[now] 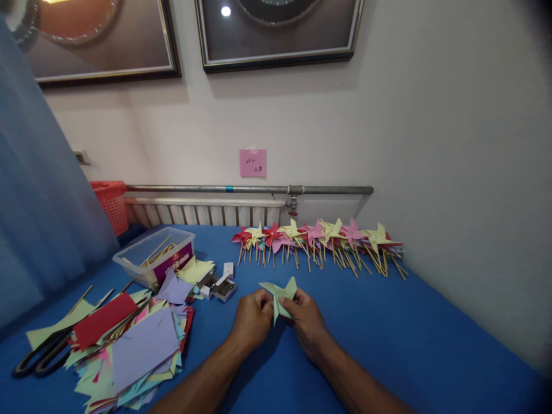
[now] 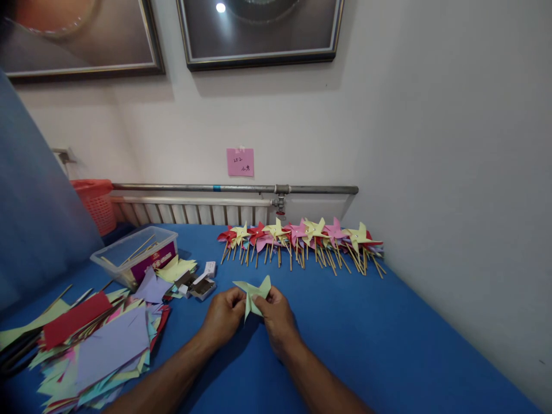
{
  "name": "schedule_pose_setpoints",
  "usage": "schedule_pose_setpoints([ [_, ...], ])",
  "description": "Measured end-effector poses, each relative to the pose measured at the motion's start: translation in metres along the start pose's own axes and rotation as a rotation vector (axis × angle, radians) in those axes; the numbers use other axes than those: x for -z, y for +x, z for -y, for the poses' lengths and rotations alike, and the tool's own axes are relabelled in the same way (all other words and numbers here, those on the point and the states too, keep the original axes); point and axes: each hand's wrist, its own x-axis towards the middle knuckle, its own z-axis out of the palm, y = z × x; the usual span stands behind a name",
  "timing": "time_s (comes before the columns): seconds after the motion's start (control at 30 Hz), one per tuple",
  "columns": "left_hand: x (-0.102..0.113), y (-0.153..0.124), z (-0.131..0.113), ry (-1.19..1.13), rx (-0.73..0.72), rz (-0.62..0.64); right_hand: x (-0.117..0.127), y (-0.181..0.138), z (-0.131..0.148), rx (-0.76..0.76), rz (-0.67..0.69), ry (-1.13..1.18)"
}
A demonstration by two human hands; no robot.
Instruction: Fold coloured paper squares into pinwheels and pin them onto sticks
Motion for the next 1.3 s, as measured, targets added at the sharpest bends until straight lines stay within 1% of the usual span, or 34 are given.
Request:
schedule_pose_setpoints([
  [0.63, 0.0008, -0.0003, 0.001, 0.011, 0.001, 0.003, -0.0008, 0.0003, 0.0021, -0.012, -0.001, -0.001],
  [0.9, 0.0028, -0.0011, -0.0029, 0.072, -0.016, -0.008, -0.002, -0.0004, 0.0027, -0.007, -0.017, -0.013],
  [1.3, 0.0021, -0.001, 0.0004, 0.098, -0.034, -0.005, -0.0022, -0.001, 0.0038, -0.023, -0.011, 0.001],
])
